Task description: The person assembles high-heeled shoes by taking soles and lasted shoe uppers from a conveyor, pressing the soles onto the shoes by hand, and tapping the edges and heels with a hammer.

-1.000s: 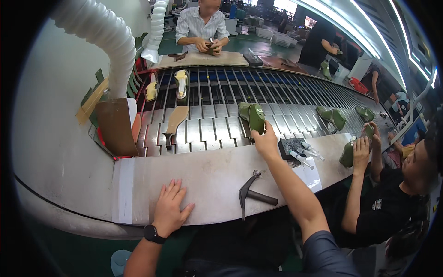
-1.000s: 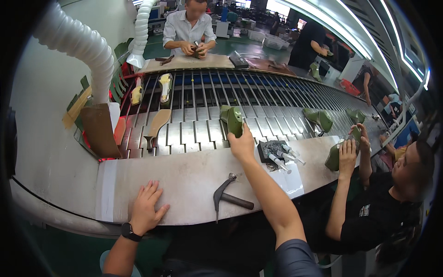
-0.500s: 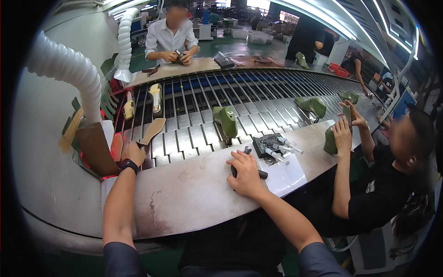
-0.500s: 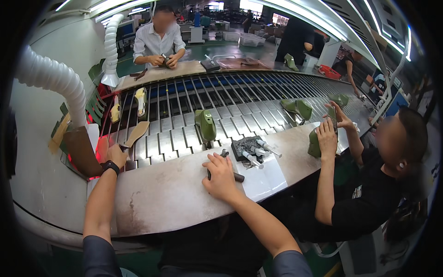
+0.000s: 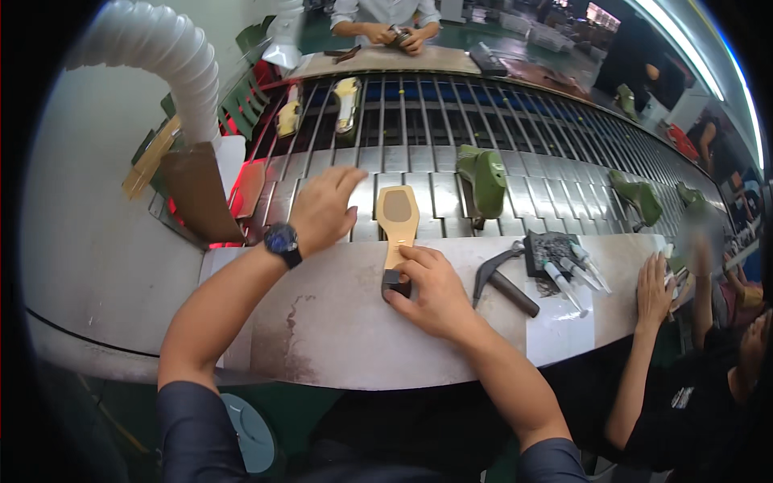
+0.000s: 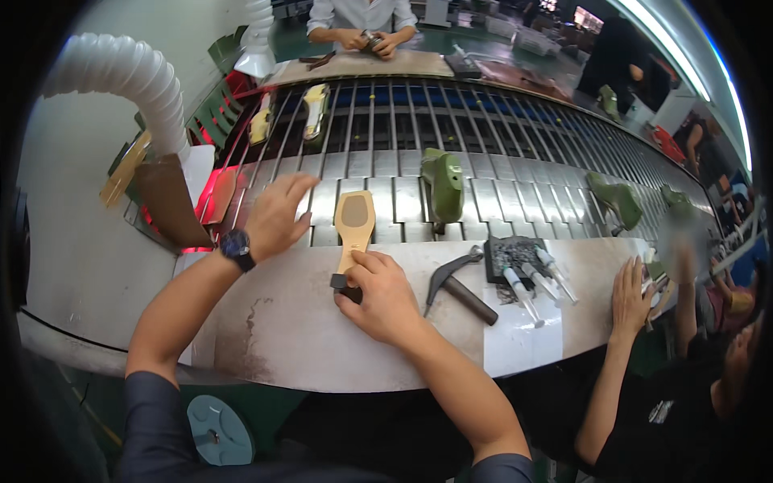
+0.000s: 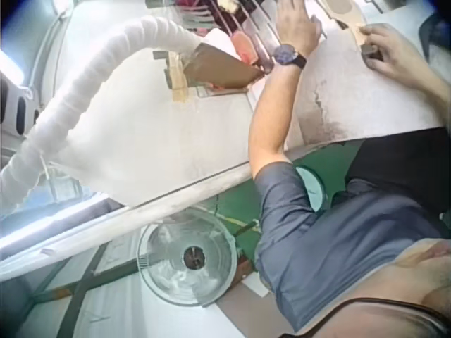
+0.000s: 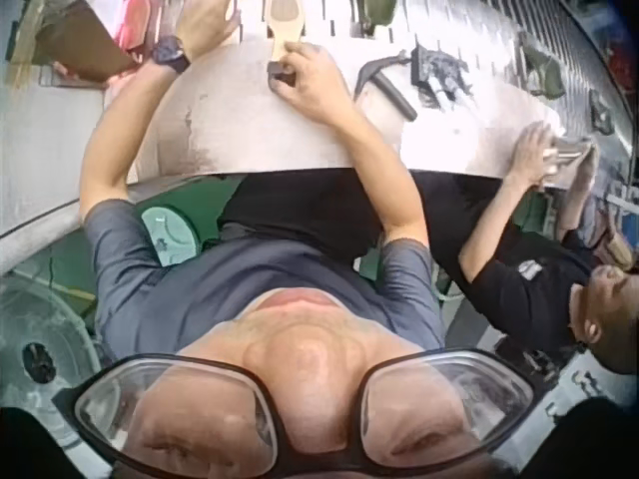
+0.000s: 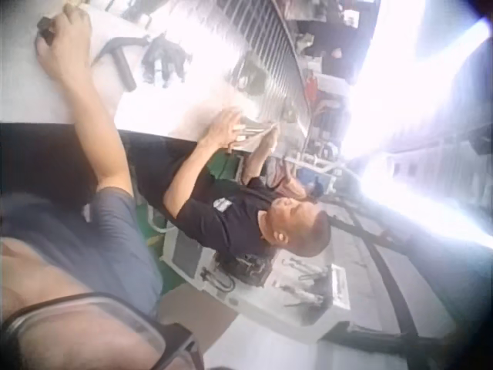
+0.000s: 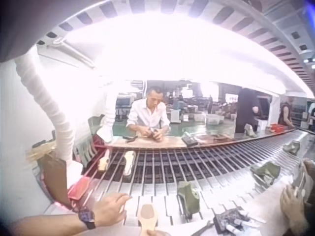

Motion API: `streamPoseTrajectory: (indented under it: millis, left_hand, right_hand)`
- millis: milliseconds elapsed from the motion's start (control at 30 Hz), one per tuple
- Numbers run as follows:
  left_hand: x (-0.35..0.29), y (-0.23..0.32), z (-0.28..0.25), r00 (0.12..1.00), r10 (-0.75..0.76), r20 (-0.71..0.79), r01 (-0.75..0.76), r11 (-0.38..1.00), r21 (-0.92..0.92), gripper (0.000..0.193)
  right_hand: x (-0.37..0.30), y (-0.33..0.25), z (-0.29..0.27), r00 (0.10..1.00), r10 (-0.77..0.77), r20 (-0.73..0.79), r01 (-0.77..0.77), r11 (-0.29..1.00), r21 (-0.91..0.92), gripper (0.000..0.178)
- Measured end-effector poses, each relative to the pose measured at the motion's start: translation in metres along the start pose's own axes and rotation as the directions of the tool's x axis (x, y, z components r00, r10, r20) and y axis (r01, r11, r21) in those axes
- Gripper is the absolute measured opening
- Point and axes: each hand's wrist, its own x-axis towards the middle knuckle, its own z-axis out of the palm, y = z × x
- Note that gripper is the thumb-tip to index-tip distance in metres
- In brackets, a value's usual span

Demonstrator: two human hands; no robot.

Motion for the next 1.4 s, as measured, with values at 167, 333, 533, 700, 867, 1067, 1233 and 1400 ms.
streamPoseTrajectory:
  millis: [167,333,533,700,867,1067,1233,1400]
  left_hand:
    - [0.054,-0.145,0.087,0.808,-0.585,0.074,0.572,0.808,0.142,0.08]
    - [0.14,-0.218,0.171,0.589,-0.807,0.039,0.805,0.59,0.063,0.106]
    - [0.134,-0.253,0.2,0.561,-0.828,-0.029,0.819,0.549,0.167,0.068]
    - [0.129,-0.209,0.132,0.722,-0.69,0.061,0.674,0.72,0.168,0.06]
    - [0.05,-0.111,0.038,0.909,-0.394,-0.136,0.405,0.912,0.062,0.073]
    - [-0.109,0.041,-0.082,0.979,-0.173,-0.11,0.191,0.964,0.185,0.08]
    - [-0.216,0.122,-0.139,0.931,-0.306,0.199,0.268,0.943,0.197,0.091]
    - [-0.223,0.126,-0.147,0.941,-0.269,0.208,0.244,0.96,0.135,0.082]
  right_hand:
    - [0.007,-0.007,-0.006,0.998,0.061,0.018,-0.06,0.997,-0.043,0.032]
    - [0.009,-0.011,-0.013,0.996,0.088,0.03,-0.087,0.996,-0.021,0.037]
    - [0.01,-0.015,-0.013,0.991,0.12,0.052,-0.123,0.991,0.054,0.038]
    - [0.007,-0.009,-0.011,0.989,0.115,-0.088,-0.108,0.991,0.079,0.032]
    - [0.001,-0.009,-0.006,0.983,0.116,-0.14,-0.103,0.99,0.095,0.033]
    - [-0.059,-0.064,-0.024,0.993,0.07,0.091,-0.037,0.946,-0.323,0.039]
    - [-0.053,-0.073,-0.027,0.974,0.212,-0.079,-0.187,0.952,0.243,0.035]
    - [-0.026,-0.057,0.015,0.848,0.529,-0.016,-0.411,0.677,0.611,0.049]
